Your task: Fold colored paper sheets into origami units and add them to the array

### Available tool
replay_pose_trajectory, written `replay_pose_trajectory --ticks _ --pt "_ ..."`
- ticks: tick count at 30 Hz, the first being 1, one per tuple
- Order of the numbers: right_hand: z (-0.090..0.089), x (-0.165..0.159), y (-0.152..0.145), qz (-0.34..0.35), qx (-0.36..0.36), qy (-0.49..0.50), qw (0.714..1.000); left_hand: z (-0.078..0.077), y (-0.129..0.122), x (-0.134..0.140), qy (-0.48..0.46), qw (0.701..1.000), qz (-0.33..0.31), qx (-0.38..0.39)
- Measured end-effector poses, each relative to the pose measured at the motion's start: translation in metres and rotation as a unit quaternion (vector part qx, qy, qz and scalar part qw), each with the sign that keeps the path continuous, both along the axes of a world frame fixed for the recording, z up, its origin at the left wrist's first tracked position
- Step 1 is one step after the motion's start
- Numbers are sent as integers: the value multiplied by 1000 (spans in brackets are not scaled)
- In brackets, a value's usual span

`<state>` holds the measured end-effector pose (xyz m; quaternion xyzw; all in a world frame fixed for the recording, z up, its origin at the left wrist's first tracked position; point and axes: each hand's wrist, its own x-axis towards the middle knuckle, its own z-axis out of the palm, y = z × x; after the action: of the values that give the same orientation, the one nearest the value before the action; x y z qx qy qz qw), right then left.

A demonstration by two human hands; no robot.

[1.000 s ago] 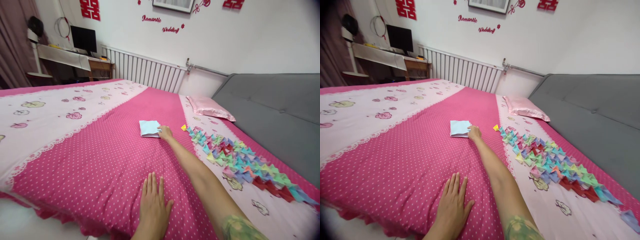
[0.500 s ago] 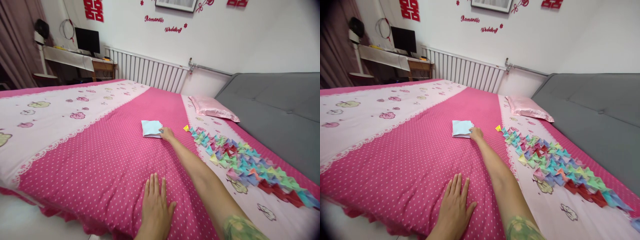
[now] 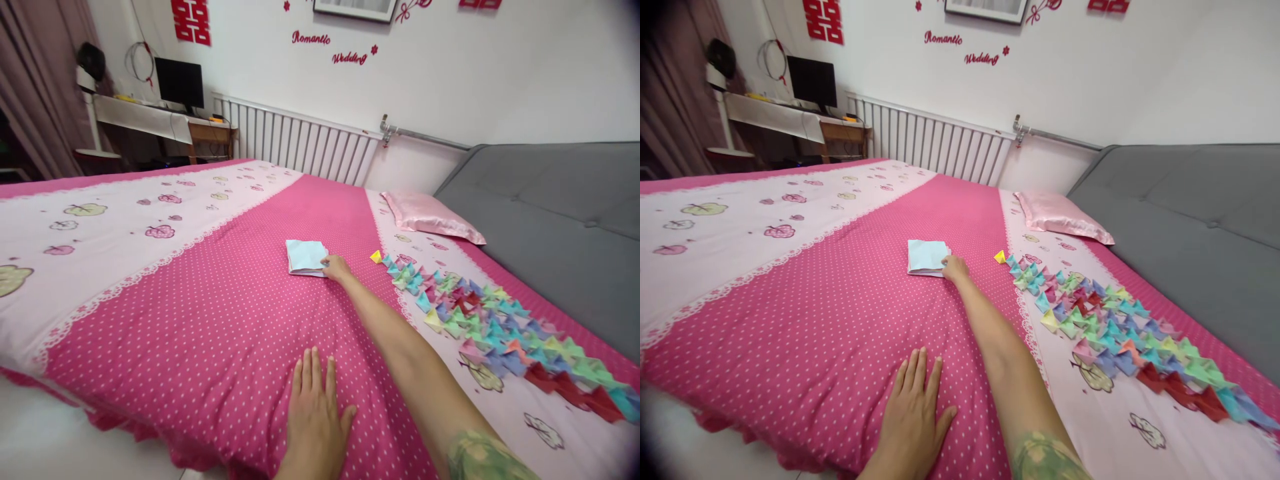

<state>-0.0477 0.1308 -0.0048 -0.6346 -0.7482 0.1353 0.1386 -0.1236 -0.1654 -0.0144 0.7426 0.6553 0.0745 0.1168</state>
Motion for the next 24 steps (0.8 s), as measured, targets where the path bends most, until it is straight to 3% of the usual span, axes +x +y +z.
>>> replay_pose_trajectory --ticks 8,14,24 --pt "-1 -1 5 -25 -43 45 998 3 0 0 2 1000 7 -23" --pt "-6 -5 7 -64 -78 97 990 -2 -1 0 14 1000 2 7" --pt "5 -13 -7 -138 -57 185 971 7 1 0 7 999 6 -38"
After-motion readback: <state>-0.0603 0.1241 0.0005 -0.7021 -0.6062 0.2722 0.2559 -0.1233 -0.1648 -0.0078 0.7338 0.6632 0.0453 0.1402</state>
